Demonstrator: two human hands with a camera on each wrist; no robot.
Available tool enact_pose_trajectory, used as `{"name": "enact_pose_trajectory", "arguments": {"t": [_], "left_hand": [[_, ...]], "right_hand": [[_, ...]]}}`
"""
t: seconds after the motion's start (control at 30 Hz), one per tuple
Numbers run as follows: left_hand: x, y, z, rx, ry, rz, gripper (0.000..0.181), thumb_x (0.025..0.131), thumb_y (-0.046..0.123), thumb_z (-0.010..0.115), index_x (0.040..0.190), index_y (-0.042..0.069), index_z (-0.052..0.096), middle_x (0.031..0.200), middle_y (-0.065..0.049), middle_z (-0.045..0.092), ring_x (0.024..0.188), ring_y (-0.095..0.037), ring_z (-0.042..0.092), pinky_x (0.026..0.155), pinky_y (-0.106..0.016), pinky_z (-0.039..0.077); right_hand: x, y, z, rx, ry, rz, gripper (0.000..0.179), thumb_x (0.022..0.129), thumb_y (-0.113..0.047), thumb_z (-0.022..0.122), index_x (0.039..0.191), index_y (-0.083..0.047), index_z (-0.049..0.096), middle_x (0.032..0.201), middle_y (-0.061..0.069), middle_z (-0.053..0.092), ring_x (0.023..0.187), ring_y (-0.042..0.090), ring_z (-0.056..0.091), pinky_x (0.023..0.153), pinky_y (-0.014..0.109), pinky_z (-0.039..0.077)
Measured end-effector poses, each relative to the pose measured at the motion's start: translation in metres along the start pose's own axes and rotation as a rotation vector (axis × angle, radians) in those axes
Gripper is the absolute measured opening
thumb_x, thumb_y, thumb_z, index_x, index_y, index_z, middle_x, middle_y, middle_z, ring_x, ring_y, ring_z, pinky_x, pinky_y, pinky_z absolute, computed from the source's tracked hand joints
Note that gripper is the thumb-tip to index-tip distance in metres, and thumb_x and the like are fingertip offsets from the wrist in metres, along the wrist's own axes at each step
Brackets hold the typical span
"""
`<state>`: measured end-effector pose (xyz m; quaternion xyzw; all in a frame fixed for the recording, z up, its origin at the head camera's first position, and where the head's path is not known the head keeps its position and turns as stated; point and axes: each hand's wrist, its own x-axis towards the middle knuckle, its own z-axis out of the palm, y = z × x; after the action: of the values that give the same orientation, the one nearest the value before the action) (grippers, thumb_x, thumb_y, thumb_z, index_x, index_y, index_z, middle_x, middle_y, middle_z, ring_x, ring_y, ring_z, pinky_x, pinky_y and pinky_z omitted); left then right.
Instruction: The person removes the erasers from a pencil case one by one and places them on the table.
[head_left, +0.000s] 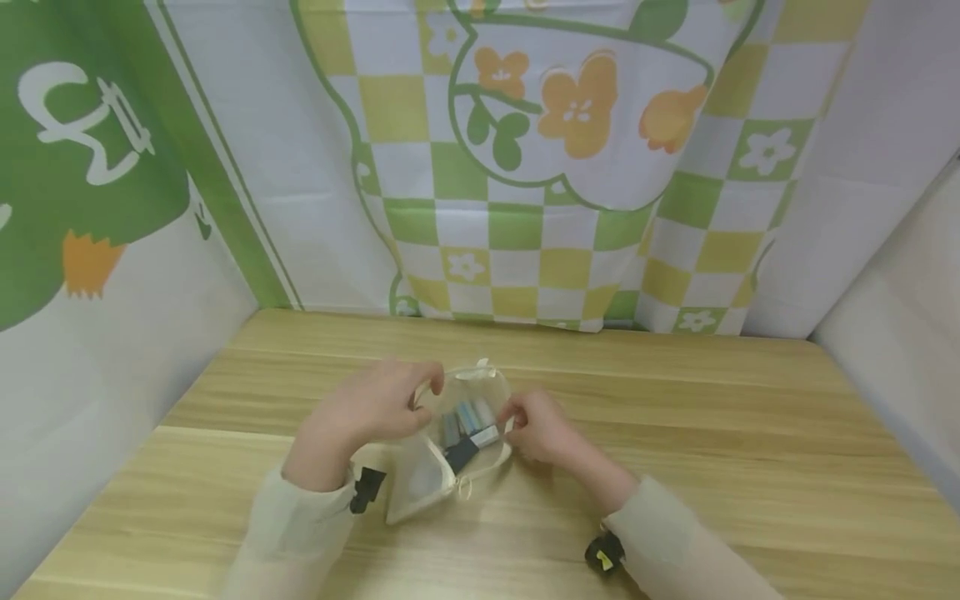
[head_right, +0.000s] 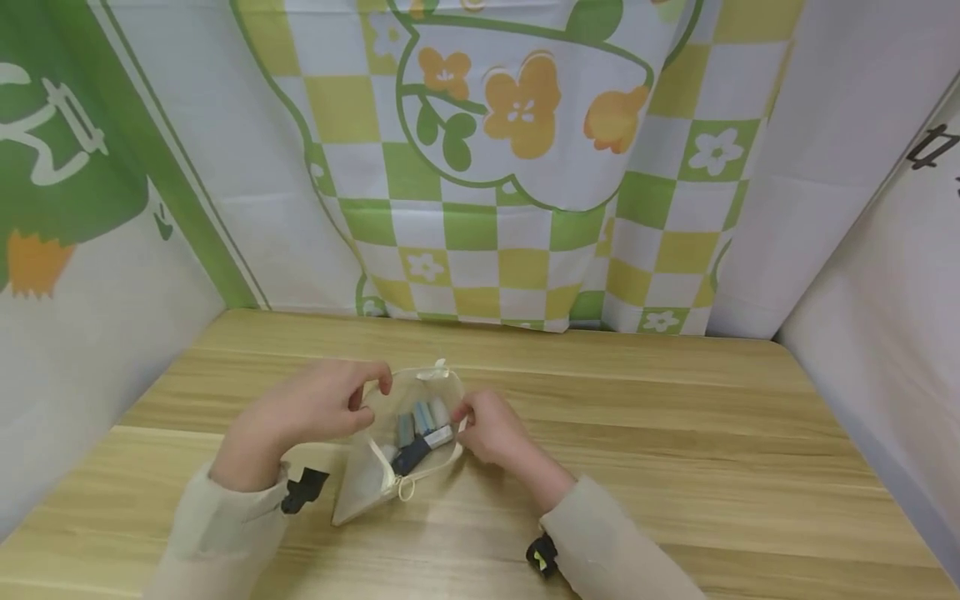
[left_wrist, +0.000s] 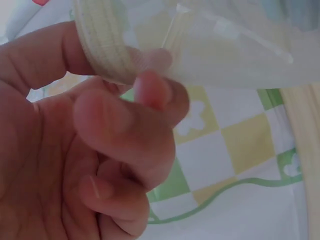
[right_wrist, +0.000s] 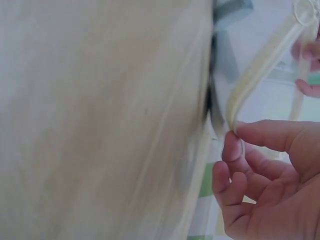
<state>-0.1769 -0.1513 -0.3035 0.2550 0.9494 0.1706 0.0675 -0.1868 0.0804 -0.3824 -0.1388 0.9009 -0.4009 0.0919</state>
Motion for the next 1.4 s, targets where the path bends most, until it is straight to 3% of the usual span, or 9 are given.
{"name": "enact_pose_trajectory", "arguments": {"t": [0.23,0.47,0.7,0.97,1.23,1.4], "left_hand": [[-0.003,0.016,0.004,-0.079,-0.111,-0.022,0.027,0.086,0.008,0.061,0.113,0.006,0.064,0.069,0.001,0.058,0.045,-0.012,0.056,0.050,-0.028,0.047],[0.000,0.018,0.005,-0.066,-0.096,0.019,0.033,0.082,0.007,0.066,0.113,-0.001,0.064,0.067,0.001,0.054,0.060,-0.011,0.049,0.059,-0.027,0.045],[-0.001,0.016,-0.002,-0.098,-0.094,0.012,0.034,0.083,0.009,0.066,0.114,-0.002,0.063,0.068,0.000,0.054,0.061,-0.011,0.049,0.058,-0.027,0.044],[-0.001,0.011,0.000,-0.119,-0.089,0.033,0.032,0.082,0.009,0.065,0.112,0.000,0.064,0.064,0.002,0.051,0.057,-0.009,0.046,0.056,-0.025,0.042],[0.003,0.011,0.003,-0.111,-0.085,0.085,0.028,0.080,0.008,0.063,0.107,0.002,0.065,0.064,0.005,0.051,0.057,-0.007,0.044,0.057,-0.024,0.041],[0.004,0.012,0.003,-0.118,-0.098,0.095,0.028,0.081,0.008,0.063,0.108,0.002,0.065,0.063,0.005,0.050,0.056,-0.007,0.043,0.055,-0.023,0.038]], "right_hand": [[-0.013,0.007,-0.005,0.011,-0.050,-0.034,0.016,0.079,0.008,0.070,0.093,0.001,0.070,0.069,0.005,0.055,0.063,0.012,0.049,0.058,0.024,0.043],[-0.019,0.011,-0.012,0.026,-0.085,-0.052,0.018,0.077,0.008,0.069,0.093,0.000,0.070,0.071,0.005,0.057,0.065,0.012,0.050,0.059,0.025,0.044],[-0.018,0.007,-0.017,0.006,-0.114,-0.092,0.018,0.078,0.008,0.067,0.092,-0.002,0.073,0.076,0.005,0.062,0.072,0.013,0.052,0.067,0.026,0.045],[-0.014,0.006,-0.019,0.007,-0.153,-0.109,0.016,0.081,0.007,0.067,0.094,-0.001,0.073,0.071,0.005,0.060,0.064,0.011,0.050,0.060,0.024,0.045],[-0.013,0.005,-0.022,-0.026,-0.148,-0.142,0.015,0.081,0.001,0.070,0.096,0.001,0.072,0.073,0.006,0.063,0.066,0.009,0.053,0.062,0.023,0.046],[-0.016,0.001,-0.022,-0.043,-0.174,-0.219,0.012,0.083,-0.003,0.071,0.094,0.000,0.073,0.073,0.002,0.063,0.067,0.007,0.052,0.062,0.021,0.046]]}}
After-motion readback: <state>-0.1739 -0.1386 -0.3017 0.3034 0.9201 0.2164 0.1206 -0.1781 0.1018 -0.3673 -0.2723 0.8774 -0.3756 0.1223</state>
